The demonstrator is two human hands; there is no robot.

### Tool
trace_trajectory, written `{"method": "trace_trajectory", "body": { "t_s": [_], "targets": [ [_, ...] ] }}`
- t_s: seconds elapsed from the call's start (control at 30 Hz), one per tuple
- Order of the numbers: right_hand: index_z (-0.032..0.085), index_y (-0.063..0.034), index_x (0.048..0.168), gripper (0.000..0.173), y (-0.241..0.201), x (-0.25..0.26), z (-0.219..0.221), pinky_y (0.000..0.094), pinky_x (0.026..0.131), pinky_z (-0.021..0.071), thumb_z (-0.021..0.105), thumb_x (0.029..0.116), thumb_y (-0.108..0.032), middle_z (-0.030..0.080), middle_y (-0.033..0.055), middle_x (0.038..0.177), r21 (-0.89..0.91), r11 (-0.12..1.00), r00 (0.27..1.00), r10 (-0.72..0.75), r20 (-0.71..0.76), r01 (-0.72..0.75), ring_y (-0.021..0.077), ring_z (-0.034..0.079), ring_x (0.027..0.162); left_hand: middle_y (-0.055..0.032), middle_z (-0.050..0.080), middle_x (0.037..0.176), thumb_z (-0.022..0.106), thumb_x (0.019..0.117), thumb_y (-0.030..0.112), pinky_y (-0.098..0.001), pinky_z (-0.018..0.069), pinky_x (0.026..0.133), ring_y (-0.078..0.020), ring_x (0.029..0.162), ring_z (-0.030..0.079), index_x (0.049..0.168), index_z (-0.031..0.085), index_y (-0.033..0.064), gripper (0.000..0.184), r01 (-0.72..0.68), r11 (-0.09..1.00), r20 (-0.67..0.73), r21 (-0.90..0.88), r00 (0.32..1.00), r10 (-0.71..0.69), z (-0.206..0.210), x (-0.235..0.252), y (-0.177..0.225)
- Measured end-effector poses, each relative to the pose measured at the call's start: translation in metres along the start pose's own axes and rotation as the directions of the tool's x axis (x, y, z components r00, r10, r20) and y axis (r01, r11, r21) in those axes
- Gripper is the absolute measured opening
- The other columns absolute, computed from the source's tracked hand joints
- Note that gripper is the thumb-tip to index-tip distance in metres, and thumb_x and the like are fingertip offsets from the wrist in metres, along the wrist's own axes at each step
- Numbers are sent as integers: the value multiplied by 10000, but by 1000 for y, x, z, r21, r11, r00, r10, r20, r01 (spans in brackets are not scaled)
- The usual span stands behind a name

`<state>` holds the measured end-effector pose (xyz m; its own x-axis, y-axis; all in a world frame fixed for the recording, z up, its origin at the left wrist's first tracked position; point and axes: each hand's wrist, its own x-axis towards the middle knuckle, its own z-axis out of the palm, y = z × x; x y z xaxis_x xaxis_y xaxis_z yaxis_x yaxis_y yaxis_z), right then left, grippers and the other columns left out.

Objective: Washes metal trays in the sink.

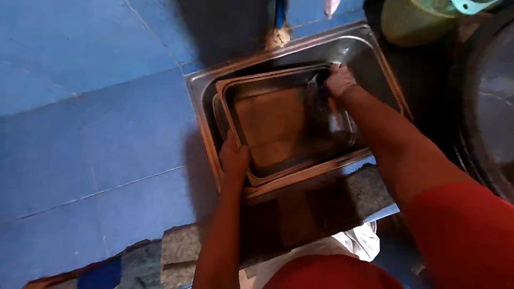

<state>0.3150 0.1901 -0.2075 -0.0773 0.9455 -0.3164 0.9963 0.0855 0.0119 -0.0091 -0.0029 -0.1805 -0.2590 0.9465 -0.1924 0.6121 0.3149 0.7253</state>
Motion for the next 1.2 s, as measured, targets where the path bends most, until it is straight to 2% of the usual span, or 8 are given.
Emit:
{"method": "trace_trajectory", "body": {
  "t_s": [0.23,0.4,0.5,0.57,0.67,0.87,1.03,1.2],
  "targets": [
    [679,45,1249,360,9,-24,22,691,1060,424,695,890,71,465,329,1469,44,985,985,-166,-48,169,567,394,1382,-277,615,1355,530,952,36,-558,462,1069,-386,1280,596,1532,442,2,587,-90,996,-83,-2,993,90,10,2,-12],
    [651,22,1298,306,17,-89,48,644,1099,422,610,996,-8,500,277,1475,57,992,980,-124,156,117,495,462,1376,-267,645,1314,561,960,38,-559,473,1055,-389,1257,617,1512,472,3,559,-58,997,-108,45,992,63,13,6,-8],
    [650,43,1291,344,28,-109,68,681,1076,422,659,947,40,491,307,1456,92,992,973,-108,202,91,522,463,1355,-276,648,1302,575,967,41,-581,472,1045,-401,1237,626,1510,474,4,553,-74,997,-84,30,994,76,11,6,-11],
    [630,-47,1370,414,23,-120,62,687,1073,418,679,959,-37,437,305,1517,81,997,974,-5,227,-14,534,415,1395,-273,658,1280,578,963,37,-588,484,1028,-400,1218,638,1503,486,18,547,-75,997,-70,23,995,77,9,9,-12],
    [709,-106,1268,350,20,-119,42,689,1039,447,724,922,-60,469,342,1461,170,981,990,70,124,-90,559,455,1340,-282,646,1290,575,971,47,-594,471,1042,-410,1231,624,1530,445,17,575,-45,998,-20,42,999,46,5,12,-10],
    [646,-35,1342,472,14,-47,10,692,1074,418,740,881,-4,310,402,1540,237,967,991,115,-62,-97,598,382,1379,-260,627,1346,584,977,54,-593,459,1060,-396,1270,605,1557,424,57,601,3,1000,6,2,1000,-3,4,10,-6],
    [561,21,1400,448,9,-10,3,582,1127,419,606,954,2,414,333,1502,359,930,939,189,-288,-78,511,446,1376,-266,608,1370,586,974,77,-610,456,1060,-411,1284,589,1569,393,58,626,34,999,28,31,999,-35,0,6,-1],
    [480,19,1468,566,-9,14,7,555,1178,372,658,933,-11,486,296,1487,460,883,908,268,-322,-97,464,449,1412,-254,608,1375,589,989,64,-594,482,1035,-393,1260,608,1582,367,62,633,39,999,58,1,998,-39,-1,7,-2]
  ]
}}
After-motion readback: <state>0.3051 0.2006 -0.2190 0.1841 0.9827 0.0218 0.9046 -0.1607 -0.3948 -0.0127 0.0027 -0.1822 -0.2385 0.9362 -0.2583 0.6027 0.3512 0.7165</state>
